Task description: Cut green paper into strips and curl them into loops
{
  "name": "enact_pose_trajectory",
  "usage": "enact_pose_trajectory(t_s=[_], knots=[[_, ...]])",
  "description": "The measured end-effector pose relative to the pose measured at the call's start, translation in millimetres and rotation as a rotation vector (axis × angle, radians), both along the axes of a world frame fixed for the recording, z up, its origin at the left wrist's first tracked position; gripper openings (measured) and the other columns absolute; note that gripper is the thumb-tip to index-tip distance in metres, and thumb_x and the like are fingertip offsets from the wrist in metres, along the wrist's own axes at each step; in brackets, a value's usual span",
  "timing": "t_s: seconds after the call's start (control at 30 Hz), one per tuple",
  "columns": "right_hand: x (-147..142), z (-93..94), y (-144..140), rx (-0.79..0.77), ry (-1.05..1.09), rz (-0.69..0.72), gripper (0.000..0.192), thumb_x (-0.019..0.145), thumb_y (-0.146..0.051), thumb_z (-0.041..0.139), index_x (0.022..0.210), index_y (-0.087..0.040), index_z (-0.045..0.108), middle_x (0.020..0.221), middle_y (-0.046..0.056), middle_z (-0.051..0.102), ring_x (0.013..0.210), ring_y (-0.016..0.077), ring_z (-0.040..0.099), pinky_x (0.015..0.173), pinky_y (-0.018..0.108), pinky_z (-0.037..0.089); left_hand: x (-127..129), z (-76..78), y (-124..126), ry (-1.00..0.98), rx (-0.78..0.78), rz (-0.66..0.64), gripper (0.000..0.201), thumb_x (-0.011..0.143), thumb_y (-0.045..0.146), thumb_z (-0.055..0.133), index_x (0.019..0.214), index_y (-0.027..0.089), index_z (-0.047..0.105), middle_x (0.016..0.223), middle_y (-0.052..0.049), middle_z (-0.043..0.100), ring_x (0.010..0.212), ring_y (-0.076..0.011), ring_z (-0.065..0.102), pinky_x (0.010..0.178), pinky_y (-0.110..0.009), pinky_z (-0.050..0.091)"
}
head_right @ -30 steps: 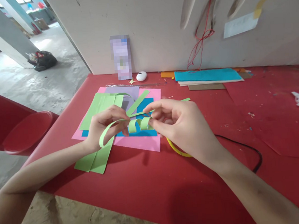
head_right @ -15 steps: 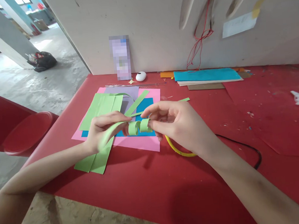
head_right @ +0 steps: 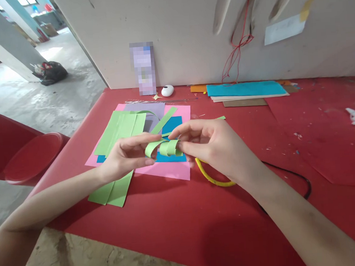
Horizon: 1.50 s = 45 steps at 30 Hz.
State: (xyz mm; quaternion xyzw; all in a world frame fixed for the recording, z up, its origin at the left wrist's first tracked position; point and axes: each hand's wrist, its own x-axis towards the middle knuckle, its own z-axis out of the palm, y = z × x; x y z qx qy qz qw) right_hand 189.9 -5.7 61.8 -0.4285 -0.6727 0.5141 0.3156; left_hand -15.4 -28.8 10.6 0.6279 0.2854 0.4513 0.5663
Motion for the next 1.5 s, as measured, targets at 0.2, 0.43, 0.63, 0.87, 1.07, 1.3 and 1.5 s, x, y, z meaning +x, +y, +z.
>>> enact_pose_trajectory(t_s=[0.2,0.43,0.63,0.87,1.07,1.3,1.5], knots=[[1.0,-2.6,3.4,-0.086,0.045,0.080,0.008,0.072,-0.022,0.062,0.078,-0.020,0.067,0.064,-0.002,0.063,0.041,0.0072,0.052,0.042,0.022,0.042,1.0,1.5,-0.4,0.058,-0.051,0.106,0.049,0.067,0.020,0.076,0.113,0.027,0.063,0.069,0.002,0.071,0.076,-0.0132,0.066,0.083,-0.030,0.053],[1.6,-1.7,2.7,-0.108,0.050,0.169,0.008,0.073,-0.018,0.061,0.076,-0.021,0.067,0.059,-0.004,0.061,0.044,0.0079,0.054,0.044,0.022,0.043,2.1,0.3,3.7,-0.021,0.054,0.090,0.017,0.066,0.015,0.076,0.076,0.028,0.074,0.083,0.000,0.067,0.084,-0.0117,0.061,0.081,-0.028,0.051],[-2.3,4.6,-0.9,-0.087,0.058,0.174,0.012,0.069,-0.013,0.058,0.069,-0.022,0.066,0.051,-0.005,0.057,0.040,0.0091,0.051,0.038,0.023,0.040,2.5,3.8,4.3,0.069,0.167,0.215,0.013,0.063,0.022,0.078,0.073,0.030,0.075,0.067,0.002,0.043,0.065,-0.0075,0.044,0.060,-0.022,0.045],[0.5,4.1,-2.2,0.024,-0.024,0.142,0.012,0.070,-0.016,0.059,0.071,-0.024,0.067,0.054,-0.004,0.060,0.042,0.0104,0.054,0.040,0.024,0.042,7.9,10.4,-2.0,0.131,-0.083,0.253,0.011,0.061,0.029,0.079,0.065,0.020,0.073,0.048,0.003,0.056,0.041,-0.0054,0.044,0.040,-0.021,0.040],[2.2,2.1,0.8,0.055,-0.062,0.094,0.010,0.070,-0.020,0.060,0.073,-0.024,0.069,0.056,-0.003,0.062,0.046,0.0120,0.056,0.044,0.025,0.045,5.5,4.7,-0.6,0.065,-0.190,0.203,0.014,0.064,0.029,0.077,0.072,0.018,0.073,0.071,-0.002,0.072,0.068,-0.0148,0.068,0.068,-0.027,0.058],[7.3,4.4,1.2,0.236,-0.104,0.002,0.005,0.068,-0.022,0.063,0.071,-0.024,0.066,0.067,-0.001,0.065,0.059,0.0142,0.060,0.052,0.025,0.048,3.3,-3.4,0.3,-0.112,-0.174,0.003,0.031,0.081,0.046,0.058,0.086,0.019,0.073,0.094,-0.006,0.073,0.092,-0.0203,0.068,0.088,-0.038,0.055],[7.2,8.7,-1.4,0.292,-0.140,0.052,0.005,0.069,-0.020,0.062,0.066,-0.024,0.060,0.063,-0.002,0.062,0.053,0.0123,0.057,0.048,0.024,0.045,5.0,-1.4,-0.3,-0.026,-0.259,0.092,0.014,0.077,0.030,0.067,0.079,0.018,0.074,0.089,-0.005,0.073,0.084,-0.0175,0.068,0.078,-0.031,0.057]])
